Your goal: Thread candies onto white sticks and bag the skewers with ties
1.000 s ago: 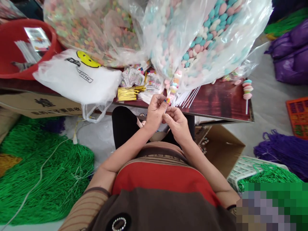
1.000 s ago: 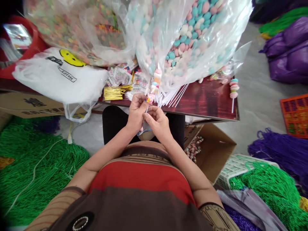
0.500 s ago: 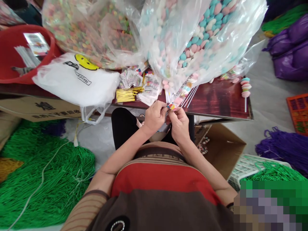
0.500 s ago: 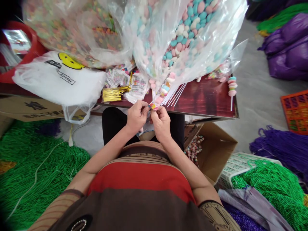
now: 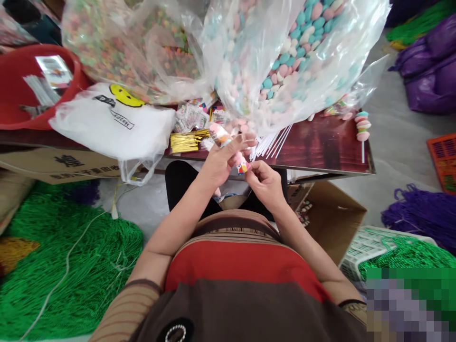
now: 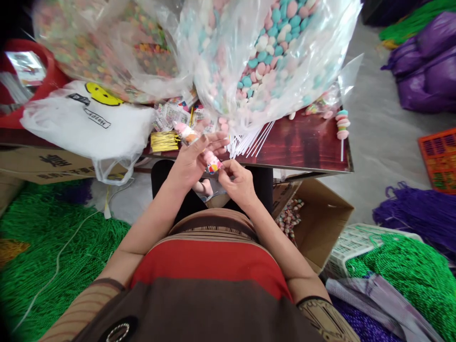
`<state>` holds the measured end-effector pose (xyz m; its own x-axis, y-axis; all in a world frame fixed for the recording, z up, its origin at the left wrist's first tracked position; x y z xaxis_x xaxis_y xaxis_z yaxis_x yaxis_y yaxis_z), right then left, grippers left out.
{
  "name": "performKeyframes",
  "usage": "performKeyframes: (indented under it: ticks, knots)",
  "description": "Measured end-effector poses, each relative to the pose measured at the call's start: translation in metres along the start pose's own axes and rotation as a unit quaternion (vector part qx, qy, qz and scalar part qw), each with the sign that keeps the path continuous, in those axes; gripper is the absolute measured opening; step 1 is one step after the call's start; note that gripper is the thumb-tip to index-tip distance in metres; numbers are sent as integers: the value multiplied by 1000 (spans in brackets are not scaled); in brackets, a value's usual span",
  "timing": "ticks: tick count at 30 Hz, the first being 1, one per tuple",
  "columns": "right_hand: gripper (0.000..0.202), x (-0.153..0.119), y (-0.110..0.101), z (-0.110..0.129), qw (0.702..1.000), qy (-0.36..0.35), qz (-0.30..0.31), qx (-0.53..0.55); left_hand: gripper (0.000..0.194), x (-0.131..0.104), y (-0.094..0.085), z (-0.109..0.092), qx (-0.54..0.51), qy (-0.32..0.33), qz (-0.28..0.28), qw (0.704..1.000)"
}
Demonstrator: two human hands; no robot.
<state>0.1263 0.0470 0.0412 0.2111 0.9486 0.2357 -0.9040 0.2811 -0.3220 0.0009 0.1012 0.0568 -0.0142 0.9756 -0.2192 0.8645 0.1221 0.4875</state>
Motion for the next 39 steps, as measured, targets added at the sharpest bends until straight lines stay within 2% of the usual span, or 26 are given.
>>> performKeyframes:
  ticks: [3,6,9,11,14,16,20,23,26,29,33,36,39]
  knots:
    - [13,1,-4,2,996,-66,-50,-22,34,-1,-1,11,-46,-38,-61,996]
    - [26,0,-6,12,980,-177,-79,-54,36,-5,-4,25,-93,-77,-107,987]
    - [18,-1,-11,21,966,-232,-102,-49,36,-6,-7,31,-121,-88,-126,981]
    - [13,1,-20,20,970,-202,-131,-26,33,-4,-12,28,-132,-79,-150,977]
    - [15,3,-35,7,981,-72,-176,33,33,-1,-21,16,-147,-40,-185,971]
    - [20,2,-37,3,986,-19,-156,48,32,-2,-22,4,-143,2,-188,972]
    - [27,2,-27,15,996,-70,-57,-15,25,-11,-15,-13,-90,85,-167,978]
    - [25,3,-19,19,994,-103,-34,-30,18,-18,-5,-15,-87,112,-127,982]
    - [18,4,-14,19,993,-105,-49,1,20,-18,-2,-5,-99,71,-123,985]
    - [11,3,-9,20,993,-103,-34,54,29,-16,-10,8,-118,2,-167,979]
    - [16,-2,-14,21,993,-101,-15,63,34,-14,-12,9,-149,-47,-182,971]
    - [21,-4,-18,10,994,3,17,109,33,-10,-11,1,-161,-57,-172,970]
    - [32,-9,-11,3,978,112,88,153,30,-6,-6,0,-138,-75,-137,978]
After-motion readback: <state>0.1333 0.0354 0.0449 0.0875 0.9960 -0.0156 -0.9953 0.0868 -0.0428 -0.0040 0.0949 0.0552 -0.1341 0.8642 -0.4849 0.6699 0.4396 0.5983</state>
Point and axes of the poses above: each hand's wrist, its own x-axis towards the middle knuckle, its own y-axis out of the palm, z = x × y, the point moved 8 cm from there along x, towards the middle knuckle, and after that the axes turned 13 degrees about -z, right-handed, at the moved point
